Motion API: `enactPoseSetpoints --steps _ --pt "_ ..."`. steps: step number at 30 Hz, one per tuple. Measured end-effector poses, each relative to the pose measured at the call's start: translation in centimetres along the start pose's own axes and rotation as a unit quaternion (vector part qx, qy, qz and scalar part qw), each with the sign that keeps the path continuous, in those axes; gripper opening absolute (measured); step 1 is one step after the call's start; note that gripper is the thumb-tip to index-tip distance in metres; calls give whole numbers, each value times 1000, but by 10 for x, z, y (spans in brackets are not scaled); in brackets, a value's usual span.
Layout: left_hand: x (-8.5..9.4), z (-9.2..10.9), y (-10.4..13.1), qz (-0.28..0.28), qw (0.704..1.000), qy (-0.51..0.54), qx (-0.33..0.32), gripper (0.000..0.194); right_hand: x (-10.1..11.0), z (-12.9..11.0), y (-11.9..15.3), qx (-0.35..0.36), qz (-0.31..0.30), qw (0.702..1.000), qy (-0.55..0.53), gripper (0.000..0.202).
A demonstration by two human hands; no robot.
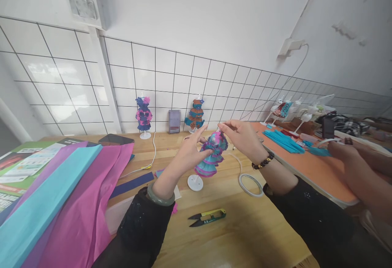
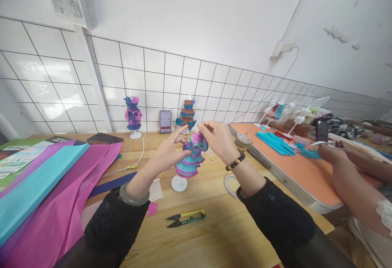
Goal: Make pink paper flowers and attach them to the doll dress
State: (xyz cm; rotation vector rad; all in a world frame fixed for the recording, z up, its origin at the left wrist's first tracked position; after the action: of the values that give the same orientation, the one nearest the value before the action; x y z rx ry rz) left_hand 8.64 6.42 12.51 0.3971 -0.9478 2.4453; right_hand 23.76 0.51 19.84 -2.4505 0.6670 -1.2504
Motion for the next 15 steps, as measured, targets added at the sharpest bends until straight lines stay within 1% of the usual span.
enactPoseSetpoints --steps 9,15 --pt "-1 0 -1 9 1000 -10 -20 70 0 -4 2 6 -6 1000 6 41" --pt "0 2 -1 7 1000 4 -3 72 0 -6 5 12 -5 1000 20 39"
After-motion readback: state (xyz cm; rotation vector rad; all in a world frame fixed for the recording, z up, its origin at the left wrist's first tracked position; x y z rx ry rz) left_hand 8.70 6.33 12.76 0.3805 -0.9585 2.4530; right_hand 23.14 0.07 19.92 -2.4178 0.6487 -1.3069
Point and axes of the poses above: each hand's wrist, its own y-axis away from the middle knuckle, its own x-axis out of the back of the hand, z = x × y, the point moved 2 cm from there along -y, towards the middle knuckle, and after that the axes turned 3 degrees about -x, right-handed, at the moved point
